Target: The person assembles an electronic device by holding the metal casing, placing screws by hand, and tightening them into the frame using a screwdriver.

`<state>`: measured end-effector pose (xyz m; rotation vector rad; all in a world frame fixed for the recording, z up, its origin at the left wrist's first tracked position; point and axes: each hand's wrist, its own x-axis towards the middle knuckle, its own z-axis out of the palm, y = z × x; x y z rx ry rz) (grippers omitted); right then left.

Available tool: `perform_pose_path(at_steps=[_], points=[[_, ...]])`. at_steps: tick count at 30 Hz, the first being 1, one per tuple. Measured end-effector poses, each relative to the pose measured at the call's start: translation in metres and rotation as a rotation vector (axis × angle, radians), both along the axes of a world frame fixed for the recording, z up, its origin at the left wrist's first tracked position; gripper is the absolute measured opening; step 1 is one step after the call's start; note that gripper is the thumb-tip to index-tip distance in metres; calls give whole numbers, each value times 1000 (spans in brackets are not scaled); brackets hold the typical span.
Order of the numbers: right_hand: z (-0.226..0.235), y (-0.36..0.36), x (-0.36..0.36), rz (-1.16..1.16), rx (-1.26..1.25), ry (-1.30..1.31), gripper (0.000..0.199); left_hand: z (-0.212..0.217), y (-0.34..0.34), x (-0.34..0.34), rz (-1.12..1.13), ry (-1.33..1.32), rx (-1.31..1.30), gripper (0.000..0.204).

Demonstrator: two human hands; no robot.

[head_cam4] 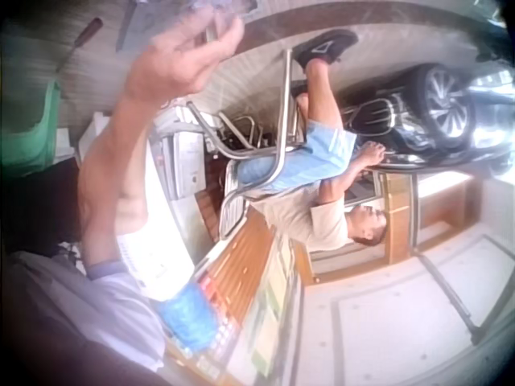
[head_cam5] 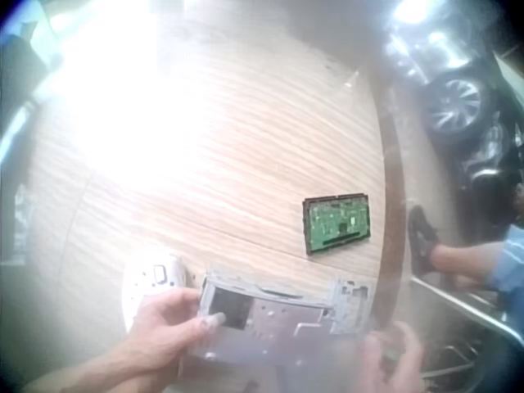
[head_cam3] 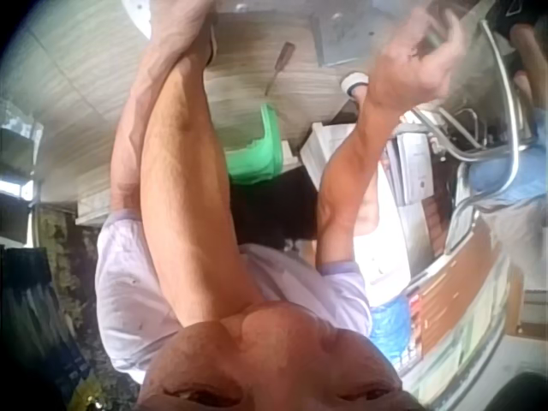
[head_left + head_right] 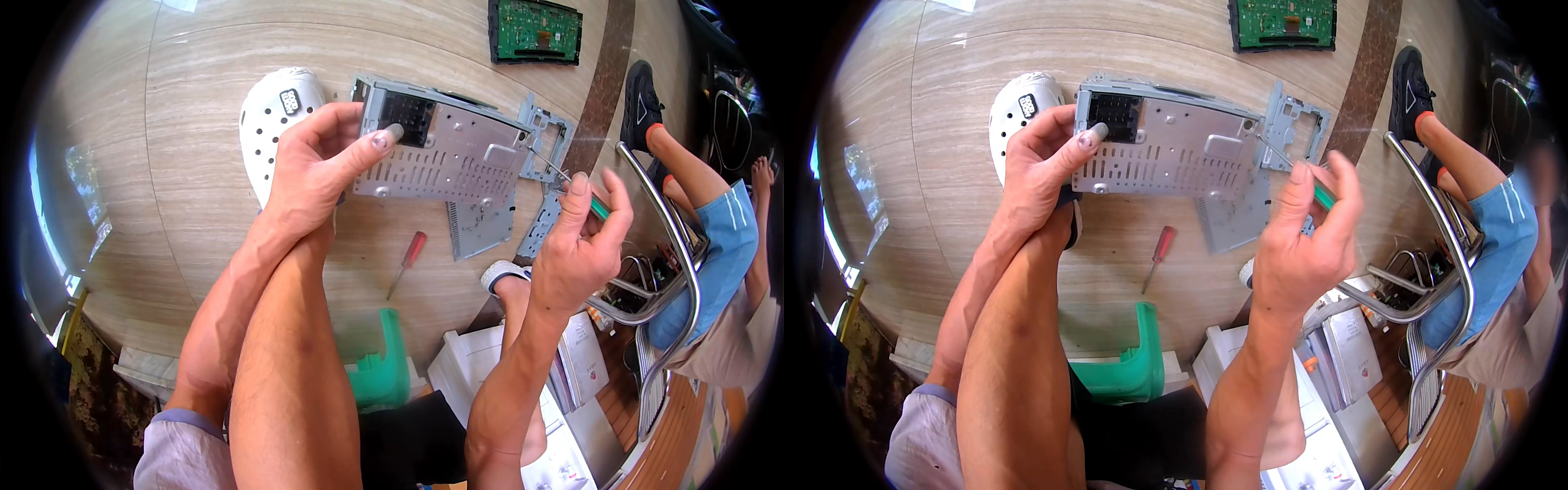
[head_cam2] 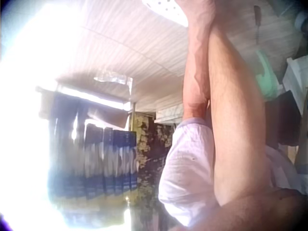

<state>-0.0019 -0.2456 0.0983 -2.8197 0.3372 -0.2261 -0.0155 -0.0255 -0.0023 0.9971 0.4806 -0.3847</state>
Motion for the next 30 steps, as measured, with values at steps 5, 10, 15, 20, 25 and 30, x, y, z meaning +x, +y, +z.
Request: perform_pose_path(at_steps=[5, 10, 15, 20, 25, 30], points=[[-8, 0, 2, 199, 410, -255, 26, -2, 0, -1, -4, -7, -10, 39], [12, 2, 7, 54, 23, 103, 29, -3, 0, -2, 20, 4, -17, 38], [0, -7, 8, 221, 140, -41, 31, -3, -1, -1, -7, -25, 16, 38], [6, -1, 4, 171, 284, 48, 34, -4, 1, -2, 5, -11, 11, 38], [11, 3, 9, -19, 130, 130, 34, -3, 0, -1, -3, -24, 19, 39], [2, -6, 5, 305, 317, -84, 34, -3, 1, -1, -19, -23, 14, 39]])
